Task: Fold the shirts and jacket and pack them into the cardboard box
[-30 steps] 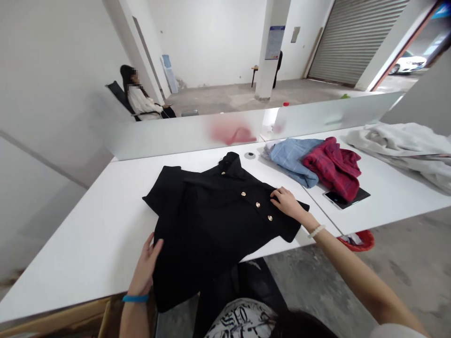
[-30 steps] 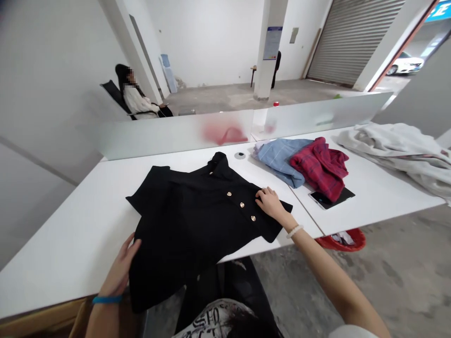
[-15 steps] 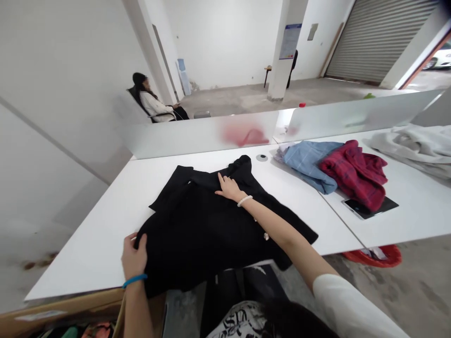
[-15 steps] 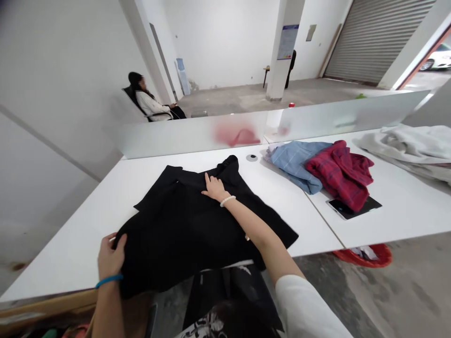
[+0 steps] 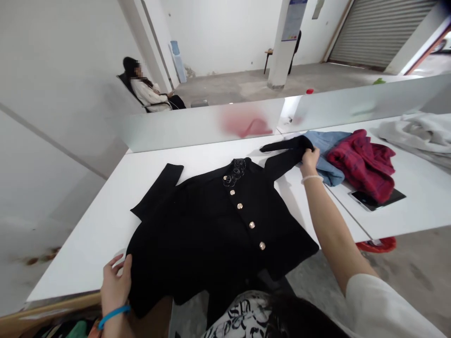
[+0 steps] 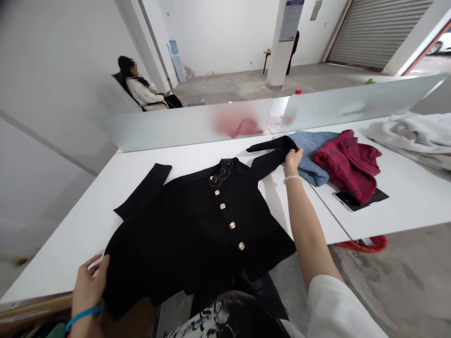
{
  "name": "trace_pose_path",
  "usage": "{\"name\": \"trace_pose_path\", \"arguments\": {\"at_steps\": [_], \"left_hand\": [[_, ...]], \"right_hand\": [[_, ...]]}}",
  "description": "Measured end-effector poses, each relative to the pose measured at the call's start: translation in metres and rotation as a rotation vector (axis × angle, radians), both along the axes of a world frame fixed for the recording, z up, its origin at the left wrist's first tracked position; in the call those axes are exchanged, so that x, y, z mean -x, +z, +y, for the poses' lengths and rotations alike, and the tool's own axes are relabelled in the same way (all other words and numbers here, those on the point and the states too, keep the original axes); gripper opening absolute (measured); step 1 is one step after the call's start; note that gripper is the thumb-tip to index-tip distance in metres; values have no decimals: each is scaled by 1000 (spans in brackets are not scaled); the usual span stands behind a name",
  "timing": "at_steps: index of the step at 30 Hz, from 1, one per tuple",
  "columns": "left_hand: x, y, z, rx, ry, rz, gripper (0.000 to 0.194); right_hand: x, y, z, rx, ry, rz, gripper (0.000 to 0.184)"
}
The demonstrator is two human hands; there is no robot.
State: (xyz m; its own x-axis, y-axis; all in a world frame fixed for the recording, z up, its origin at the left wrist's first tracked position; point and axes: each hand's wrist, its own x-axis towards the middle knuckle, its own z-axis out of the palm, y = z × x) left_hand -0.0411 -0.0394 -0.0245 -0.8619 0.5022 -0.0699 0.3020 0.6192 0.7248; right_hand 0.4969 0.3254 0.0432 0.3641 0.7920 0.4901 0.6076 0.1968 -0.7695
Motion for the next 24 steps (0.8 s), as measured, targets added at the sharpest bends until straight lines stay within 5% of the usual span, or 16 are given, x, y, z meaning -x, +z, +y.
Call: {"name": "trace_pose_path", "arguments": {"at_steps": [2,5,9,13,17,21,24], "left_hand": [[0,-1,-4,-19,-88,-97,49],[-1,4,3,89,-173,-89,50],[-10,14,24,253,-336,46,50],[-24,13,28,146,-452,36,47],[-18,8,22,92,-343,33,39],[0,28,42,87,-93,152,31],[-13,56,73,-93,-73,127,39]], "right_hand": [[-27,-11,-19,26,-154,30,35],[-26,-25,-41,42,-222,-29,30],[34,-40,-61,46,87,-262,33],[97,-57,-92,4,603,-771,34],[122,-80,-105,107,865,-967,45],[132,-89,-85,209,817,-952,48],[148,-90,-67,276,701,-939,49]]}}
